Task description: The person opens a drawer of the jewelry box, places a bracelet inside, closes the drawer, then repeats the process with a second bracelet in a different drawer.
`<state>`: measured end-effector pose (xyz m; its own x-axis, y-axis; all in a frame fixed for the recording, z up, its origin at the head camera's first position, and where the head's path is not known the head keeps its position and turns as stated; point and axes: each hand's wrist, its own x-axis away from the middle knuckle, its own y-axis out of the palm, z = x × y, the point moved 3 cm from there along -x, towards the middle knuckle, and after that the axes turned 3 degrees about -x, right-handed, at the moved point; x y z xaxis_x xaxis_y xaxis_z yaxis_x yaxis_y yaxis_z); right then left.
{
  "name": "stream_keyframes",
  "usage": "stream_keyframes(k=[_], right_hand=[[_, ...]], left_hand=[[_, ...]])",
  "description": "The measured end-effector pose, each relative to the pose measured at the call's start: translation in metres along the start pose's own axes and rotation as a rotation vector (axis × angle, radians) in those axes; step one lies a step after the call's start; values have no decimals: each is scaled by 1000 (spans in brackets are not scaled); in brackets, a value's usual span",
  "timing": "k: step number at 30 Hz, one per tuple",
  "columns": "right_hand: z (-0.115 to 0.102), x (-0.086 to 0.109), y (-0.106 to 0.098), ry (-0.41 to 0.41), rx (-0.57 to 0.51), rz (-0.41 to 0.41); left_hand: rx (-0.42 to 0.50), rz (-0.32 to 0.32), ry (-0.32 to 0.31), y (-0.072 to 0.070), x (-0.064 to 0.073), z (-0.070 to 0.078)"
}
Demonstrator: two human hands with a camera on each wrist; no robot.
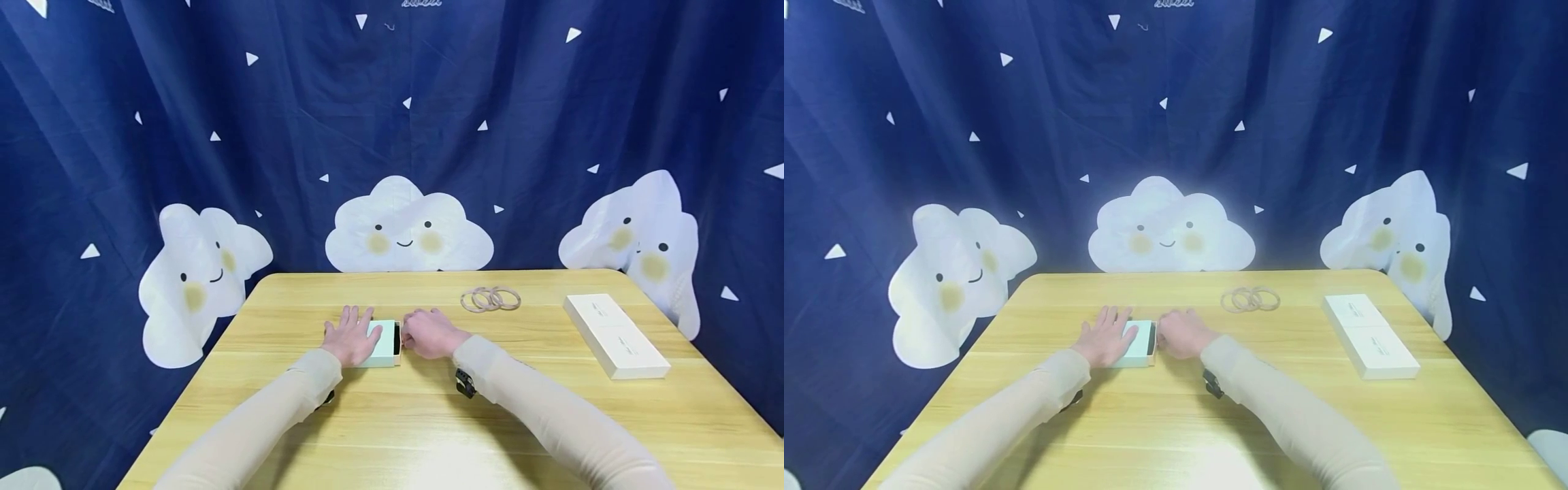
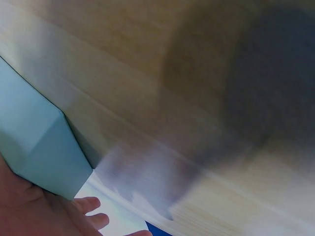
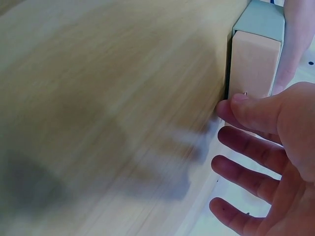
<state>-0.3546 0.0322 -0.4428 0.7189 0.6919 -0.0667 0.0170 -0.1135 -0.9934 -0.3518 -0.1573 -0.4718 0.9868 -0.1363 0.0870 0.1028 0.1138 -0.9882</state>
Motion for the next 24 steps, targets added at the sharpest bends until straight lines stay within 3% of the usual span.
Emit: stream_keyframes(k=[24], right_hand=[[13,13,-3,7,-8,25]], left_hand=[[21,-22,13,0,1,-1]])
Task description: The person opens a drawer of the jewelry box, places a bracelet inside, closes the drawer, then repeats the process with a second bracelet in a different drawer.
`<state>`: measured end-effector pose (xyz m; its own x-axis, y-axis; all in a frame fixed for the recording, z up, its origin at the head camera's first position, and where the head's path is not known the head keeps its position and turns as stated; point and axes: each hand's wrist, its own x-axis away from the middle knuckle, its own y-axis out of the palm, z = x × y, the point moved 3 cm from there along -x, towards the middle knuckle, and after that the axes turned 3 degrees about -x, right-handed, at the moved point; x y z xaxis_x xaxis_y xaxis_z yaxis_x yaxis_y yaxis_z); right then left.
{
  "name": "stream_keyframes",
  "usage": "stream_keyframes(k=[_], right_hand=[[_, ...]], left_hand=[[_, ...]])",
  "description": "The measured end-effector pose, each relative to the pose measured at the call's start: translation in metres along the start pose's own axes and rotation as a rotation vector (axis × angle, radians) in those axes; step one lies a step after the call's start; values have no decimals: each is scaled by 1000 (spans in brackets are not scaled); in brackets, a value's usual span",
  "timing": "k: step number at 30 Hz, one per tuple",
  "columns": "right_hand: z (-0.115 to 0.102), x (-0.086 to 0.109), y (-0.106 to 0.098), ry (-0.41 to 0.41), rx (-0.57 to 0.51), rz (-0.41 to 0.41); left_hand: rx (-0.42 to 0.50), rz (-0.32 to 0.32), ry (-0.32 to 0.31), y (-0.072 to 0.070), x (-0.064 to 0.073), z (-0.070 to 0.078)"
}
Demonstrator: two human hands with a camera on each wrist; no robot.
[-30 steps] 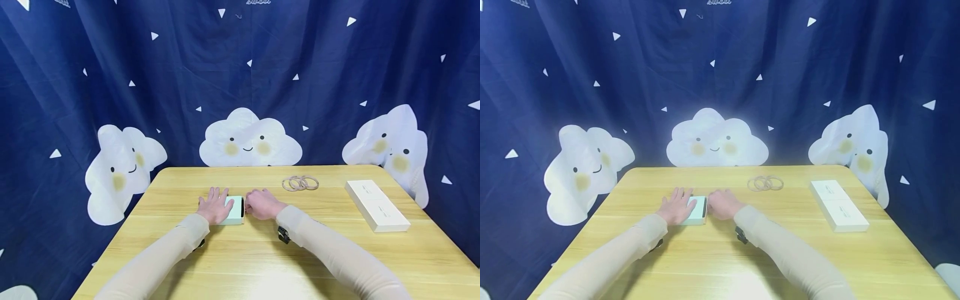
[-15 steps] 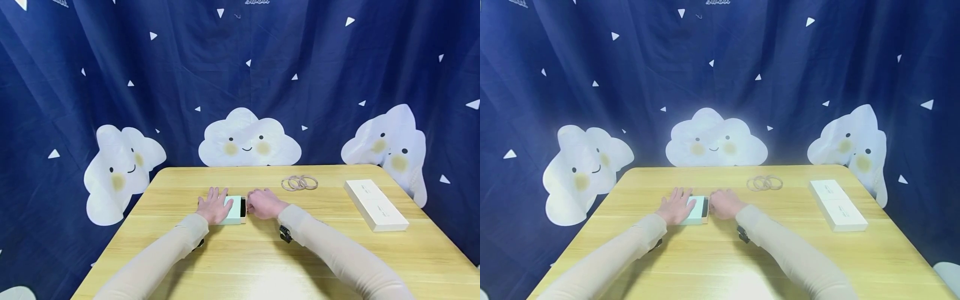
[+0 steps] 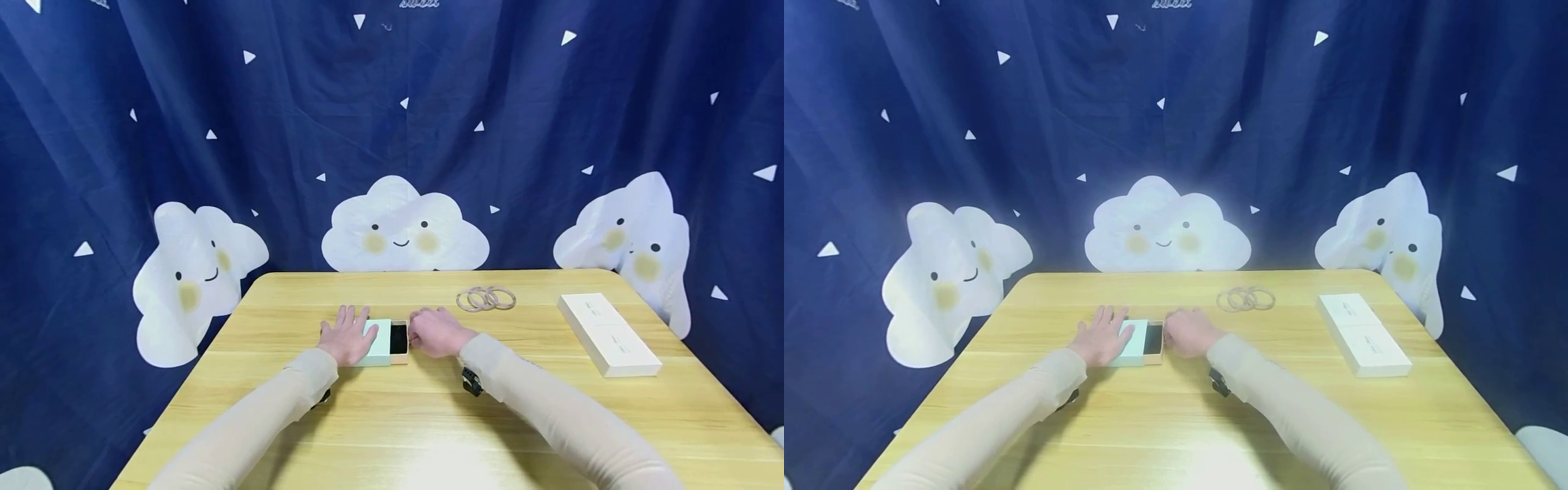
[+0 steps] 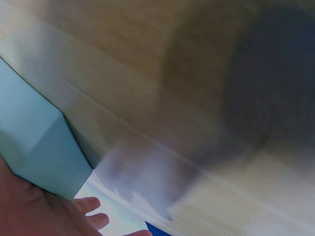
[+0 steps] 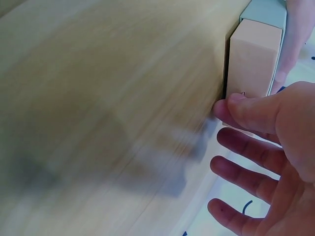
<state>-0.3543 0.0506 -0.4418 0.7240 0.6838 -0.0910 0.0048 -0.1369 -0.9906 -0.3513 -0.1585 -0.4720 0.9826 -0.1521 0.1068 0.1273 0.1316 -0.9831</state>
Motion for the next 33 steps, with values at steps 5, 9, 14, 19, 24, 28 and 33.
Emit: stream_keyframes(k=[5,9,14,19,24,28,33], right_hand=[[5,2,1,0,8,13],[7,3,1,0,2,18],[5,6,-1,-5,10,15],[6,8,-1,2,12,21],[9,10,-2,-6,-2,27],[10,13,-5,-9,-9,30],[11,16,-4,-22,-4,28]], left_hand=[[-3,-8,3,-3,1,0],[-12,-12,5,-5,2,0],[-7,-18,5,-5,2,0],[-10,-19,6,-5,3,1],[-13,-16,8,-7,3,2],[-12,-21,10,-6,1,2],[-9,-22,4,-3,0,-1]])
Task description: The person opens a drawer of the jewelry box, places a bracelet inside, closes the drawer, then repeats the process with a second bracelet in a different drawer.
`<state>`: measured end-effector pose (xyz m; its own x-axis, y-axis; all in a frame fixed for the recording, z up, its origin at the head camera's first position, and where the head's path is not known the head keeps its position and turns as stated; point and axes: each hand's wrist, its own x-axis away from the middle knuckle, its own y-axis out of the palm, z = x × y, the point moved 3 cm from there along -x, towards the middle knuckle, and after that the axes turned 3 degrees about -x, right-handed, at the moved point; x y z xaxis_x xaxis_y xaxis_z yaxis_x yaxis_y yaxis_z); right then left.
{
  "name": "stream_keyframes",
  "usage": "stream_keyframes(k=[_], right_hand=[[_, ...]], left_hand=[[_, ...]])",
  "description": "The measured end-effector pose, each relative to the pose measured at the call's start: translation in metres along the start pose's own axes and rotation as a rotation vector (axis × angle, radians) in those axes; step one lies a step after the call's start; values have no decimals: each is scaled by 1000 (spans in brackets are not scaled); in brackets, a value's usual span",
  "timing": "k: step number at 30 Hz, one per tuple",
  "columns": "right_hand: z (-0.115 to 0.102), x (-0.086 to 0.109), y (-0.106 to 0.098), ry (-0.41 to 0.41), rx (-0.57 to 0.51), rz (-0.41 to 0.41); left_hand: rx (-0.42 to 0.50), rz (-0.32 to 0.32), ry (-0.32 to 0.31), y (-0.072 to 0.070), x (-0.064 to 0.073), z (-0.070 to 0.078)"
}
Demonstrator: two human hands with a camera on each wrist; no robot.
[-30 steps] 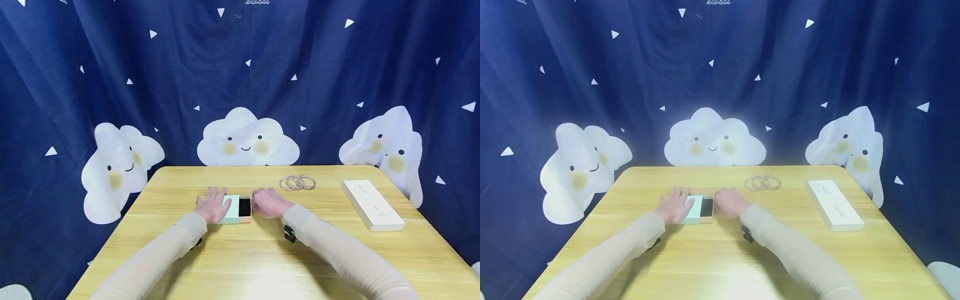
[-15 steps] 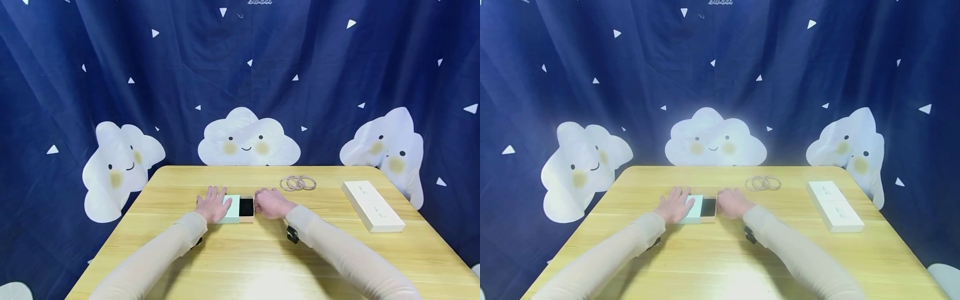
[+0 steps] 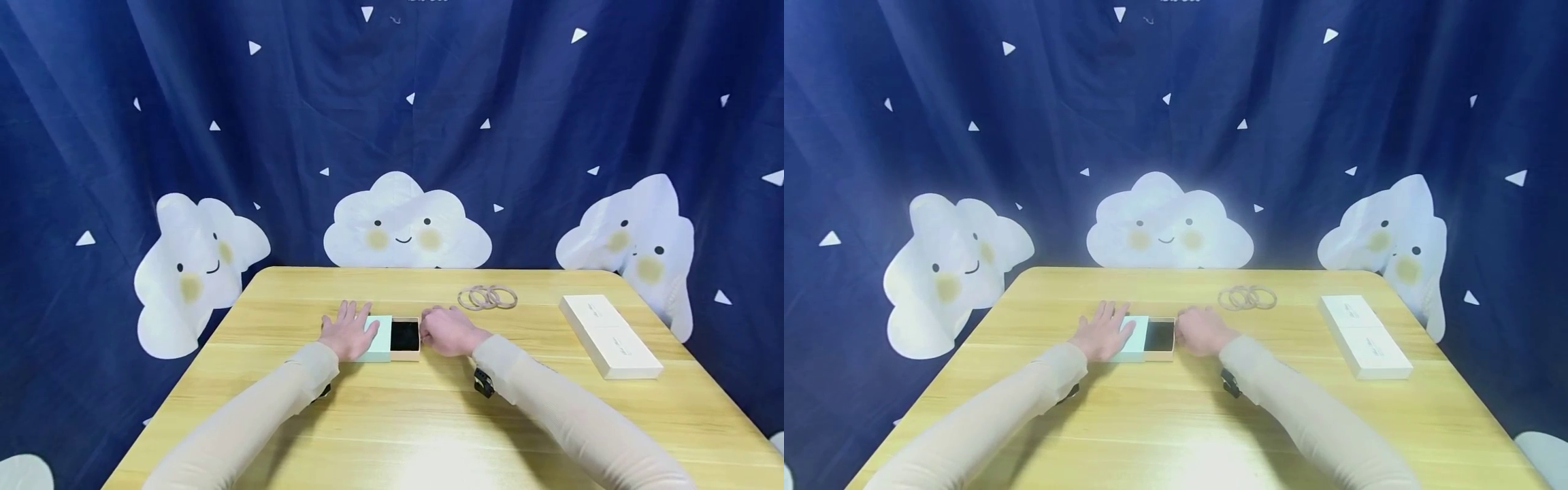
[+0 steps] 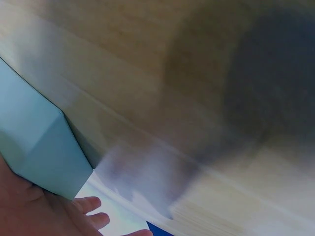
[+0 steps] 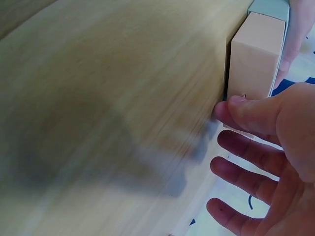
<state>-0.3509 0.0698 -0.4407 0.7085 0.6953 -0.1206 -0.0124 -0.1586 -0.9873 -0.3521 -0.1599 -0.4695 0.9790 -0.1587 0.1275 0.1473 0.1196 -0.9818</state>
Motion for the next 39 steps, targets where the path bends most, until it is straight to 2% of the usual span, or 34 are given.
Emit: stream_keyframes(k=[14,23,31,39], right_hand=[[1,2,-1,7,1,-3],[2,5,0,16,1,11],[2,10,-5,65,-73,-50],[20,20,-10,69,-99,-75]], left_hand=[[5,2,3,-4,5,3],[-2,5,2,-2,2,1],[3,5,-6,-2,3,-1],[11,11,-1,-2,4,0]])
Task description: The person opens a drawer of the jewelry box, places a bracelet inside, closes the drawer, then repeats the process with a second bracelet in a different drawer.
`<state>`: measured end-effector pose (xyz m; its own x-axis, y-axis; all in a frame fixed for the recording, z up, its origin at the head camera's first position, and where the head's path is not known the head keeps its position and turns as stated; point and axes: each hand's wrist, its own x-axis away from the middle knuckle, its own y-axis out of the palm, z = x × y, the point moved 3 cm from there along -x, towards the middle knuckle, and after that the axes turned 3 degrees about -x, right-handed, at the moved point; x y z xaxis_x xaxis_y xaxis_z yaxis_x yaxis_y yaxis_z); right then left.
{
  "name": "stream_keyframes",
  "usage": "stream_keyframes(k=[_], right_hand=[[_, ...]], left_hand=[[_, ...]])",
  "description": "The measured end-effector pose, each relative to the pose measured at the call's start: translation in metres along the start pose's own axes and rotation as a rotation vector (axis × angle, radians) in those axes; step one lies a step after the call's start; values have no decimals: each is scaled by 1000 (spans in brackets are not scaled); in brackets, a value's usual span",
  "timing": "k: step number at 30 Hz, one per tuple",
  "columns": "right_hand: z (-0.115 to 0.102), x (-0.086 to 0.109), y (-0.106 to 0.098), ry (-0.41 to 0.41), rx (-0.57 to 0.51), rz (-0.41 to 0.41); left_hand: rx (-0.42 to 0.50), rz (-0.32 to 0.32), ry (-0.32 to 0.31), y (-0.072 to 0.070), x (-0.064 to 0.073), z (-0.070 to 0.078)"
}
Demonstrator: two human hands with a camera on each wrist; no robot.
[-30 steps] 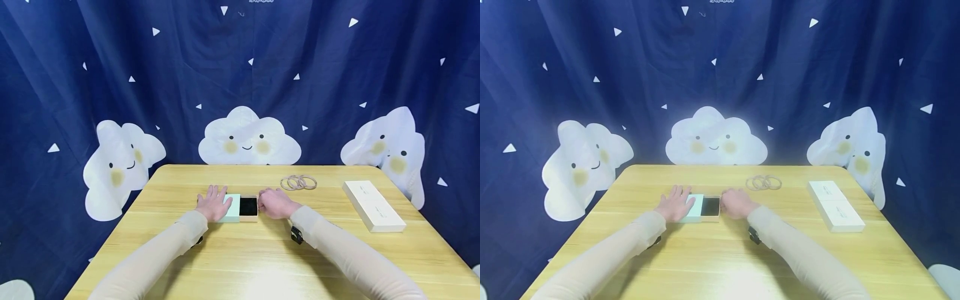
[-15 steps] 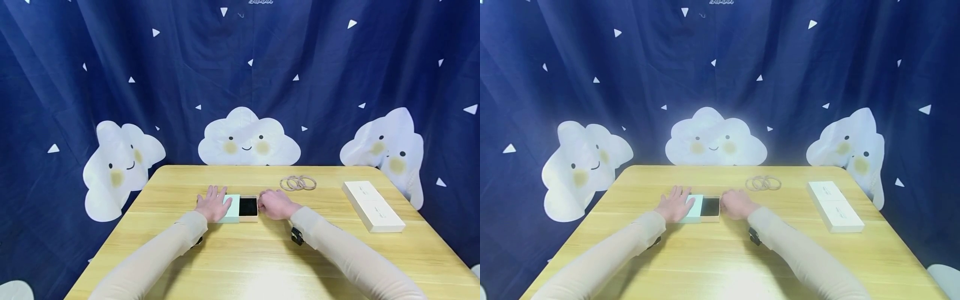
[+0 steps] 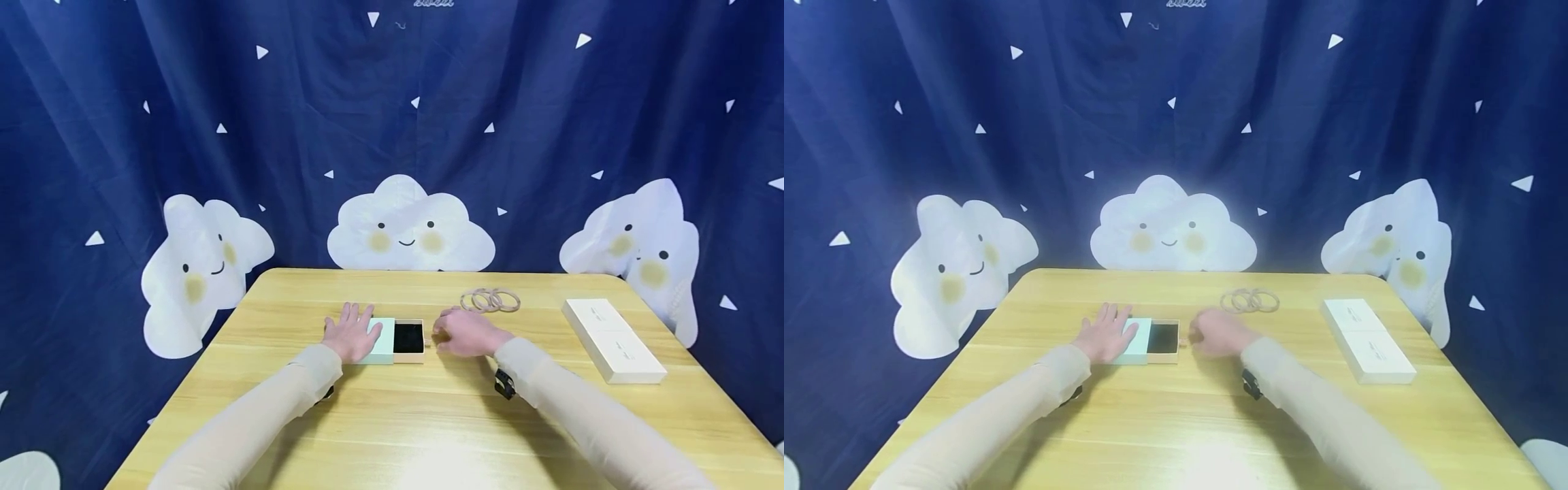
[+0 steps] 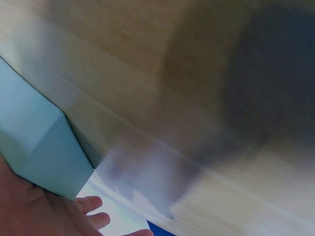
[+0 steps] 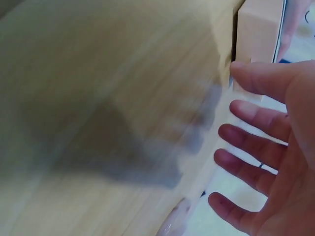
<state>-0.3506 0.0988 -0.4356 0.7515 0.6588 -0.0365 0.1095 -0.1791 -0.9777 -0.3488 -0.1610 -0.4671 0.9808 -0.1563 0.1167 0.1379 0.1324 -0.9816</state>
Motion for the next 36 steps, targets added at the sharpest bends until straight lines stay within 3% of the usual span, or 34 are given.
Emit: stream_keyframes(k=[18,26,36], right_hand=[[53,17,-27,36,36,129],[74,18,-32,121,-30,90],[99,16,-35,161,6,51]], left_hand=[[-23,6,11,-4,4,1],[-28,11,7,-5,4,1],[-36,12,-3,4,-2,-2]])
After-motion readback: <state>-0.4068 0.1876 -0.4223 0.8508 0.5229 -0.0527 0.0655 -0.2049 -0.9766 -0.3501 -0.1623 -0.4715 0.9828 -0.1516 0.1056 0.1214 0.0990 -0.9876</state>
